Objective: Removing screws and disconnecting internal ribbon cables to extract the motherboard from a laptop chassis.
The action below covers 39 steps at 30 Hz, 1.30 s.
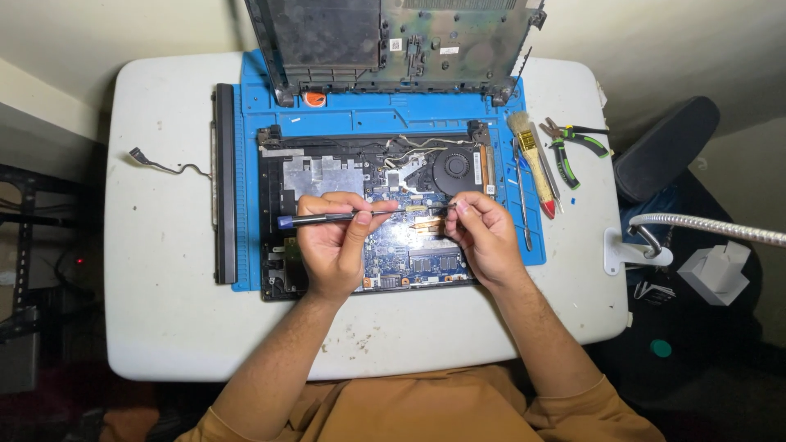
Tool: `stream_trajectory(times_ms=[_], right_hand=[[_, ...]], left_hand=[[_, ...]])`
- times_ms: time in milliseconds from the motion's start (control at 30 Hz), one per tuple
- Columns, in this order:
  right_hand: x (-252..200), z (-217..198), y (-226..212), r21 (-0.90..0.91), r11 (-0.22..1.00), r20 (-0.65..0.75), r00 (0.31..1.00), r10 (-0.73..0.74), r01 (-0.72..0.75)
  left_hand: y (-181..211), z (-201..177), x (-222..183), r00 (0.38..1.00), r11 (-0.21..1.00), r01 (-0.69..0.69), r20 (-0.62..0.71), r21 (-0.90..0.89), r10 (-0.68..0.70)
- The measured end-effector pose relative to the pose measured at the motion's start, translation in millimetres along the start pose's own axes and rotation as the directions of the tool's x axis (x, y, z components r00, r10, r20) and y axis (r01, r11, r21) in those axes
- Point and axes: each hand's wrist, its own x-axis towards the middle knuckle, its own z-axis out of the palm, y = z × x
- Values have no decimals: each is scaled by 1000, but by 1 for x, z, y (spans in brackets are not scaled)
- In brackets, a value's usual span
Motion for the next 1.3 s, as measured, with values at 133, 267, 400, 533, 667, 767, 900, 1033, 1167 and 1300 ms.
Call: stream_trajectory(times_ms=[133,267,400,533,667,767,900,1033,1167,1300], right_hand=[[0,0,-1,-4,1000,-4,1000,6,-6],[1,1,-2,4,1000,-9,1000,0,0],[3,-5,-1,45,998,-39,999,-36,37],[4,-11,-1,54,997,-40,998,-46,48],[5,-16,1,55,997,-35,998,-47,49],[5,-13,-4,56,997,-11,999,-48,49],[6,-13,-17,-104,986,82,989,-124,132],[9,-5,-43,-368,870,221,940,-259,327],[4,12,-66,-619,520,479,808,-343,588],[8,17,-65,-639,366,575,736,-357,677]], left_hand=[[0,-1,1,999,1000,-24,34,19,23],[1,1,-2,993,994,-88,78,57,84],[-1,2,-7,984,988,-127,134,85,115],[0,2,-7,980,990,-124,167,60,113],[2,2,-5,977,994,-102,191,26,96],[6,5,-3,972,996,-88,222,19,81],[13,11,4,963,996,-76,261,50,61],[15,18,14,955,991,-101,288,84,72],[20,25,30,943,975,-148,322,167,88],[27,35,44,933,939,-161,357,305,43]])
